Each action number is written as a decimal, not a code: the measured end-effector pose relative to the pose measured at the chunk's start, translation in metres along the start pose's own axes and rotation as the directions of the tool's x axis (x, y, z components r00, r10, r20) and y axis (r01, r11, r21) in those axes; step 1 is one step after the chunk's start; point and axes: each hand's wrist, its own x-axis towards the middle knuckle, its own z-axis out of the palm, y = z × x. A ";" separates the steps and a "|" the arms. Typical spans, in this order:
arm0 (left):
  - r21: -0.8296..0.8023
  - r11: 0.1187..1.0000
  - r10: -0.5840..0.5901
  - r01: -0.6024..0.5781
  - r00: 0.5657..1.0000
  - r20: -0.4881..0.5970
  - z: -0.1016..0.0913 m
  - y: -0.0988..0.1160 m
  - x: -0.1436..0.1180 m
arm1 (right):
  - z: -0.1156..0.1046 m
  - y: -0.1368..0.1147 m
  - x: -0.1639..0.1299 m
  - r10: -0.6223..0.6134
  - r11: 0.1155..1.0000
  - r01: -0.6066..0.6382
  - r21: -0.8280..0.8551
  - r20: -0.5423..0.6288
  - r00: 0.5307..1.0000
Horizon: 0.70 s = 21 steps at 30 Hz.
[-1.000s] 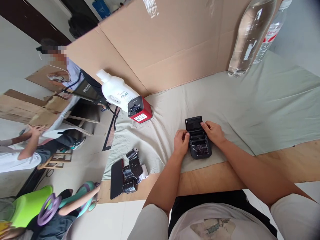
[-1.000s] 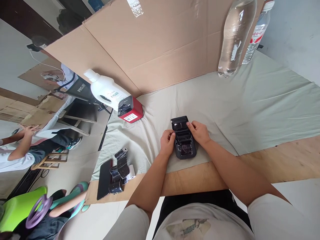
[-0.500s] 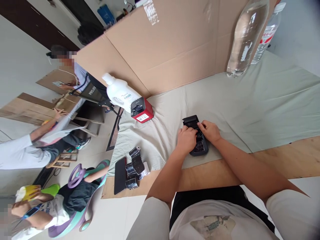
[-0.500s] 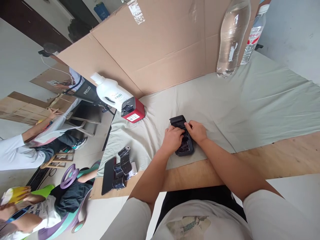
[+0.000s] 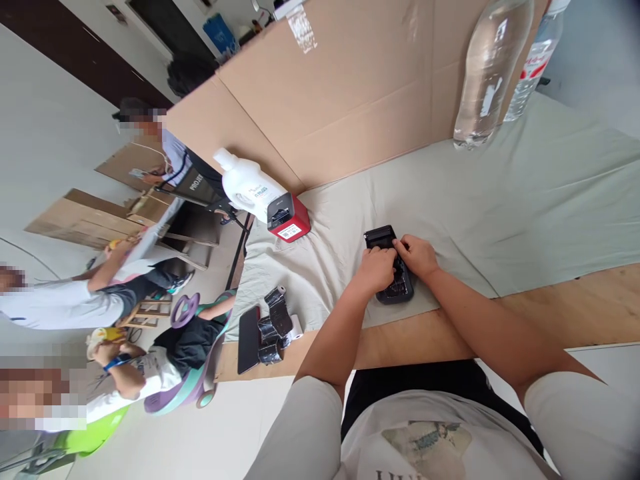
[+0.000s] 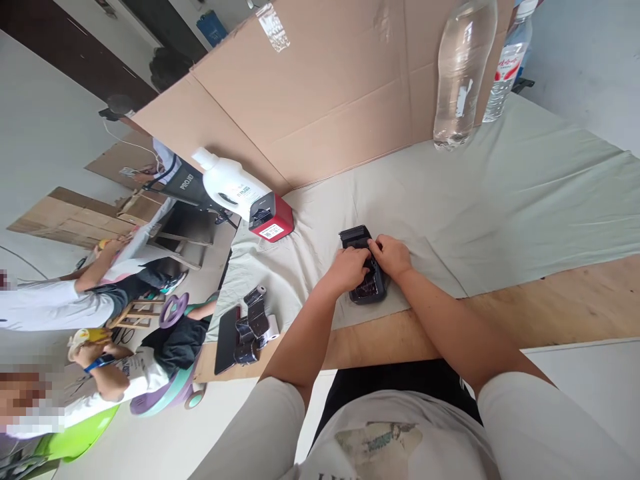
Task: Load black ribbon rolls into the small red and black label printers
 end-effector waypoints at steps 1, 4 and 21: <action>-0.018 1.000 -0.010 0.010 1.000 0.013 -0.002 0.002 -0.002 | 0.000 0.000 0.000 -0.004 1.000 0.004 0.000 -0.004 1.000; -0.136 0.990 -0.044 0.034 0.997 -0.070 0.000 0.003 -0.010 | 0.001 0.002 0.001 -0.011 1.000 0.011 0.000 -0.005 1.000; -0.157 0.904 -0.424 0.397 0.881 -0.211 0.055 -0.126 -0.177 | 0.002 0.009 0.001 -0.055 0.998 0.055 0.008 -0.024 0.998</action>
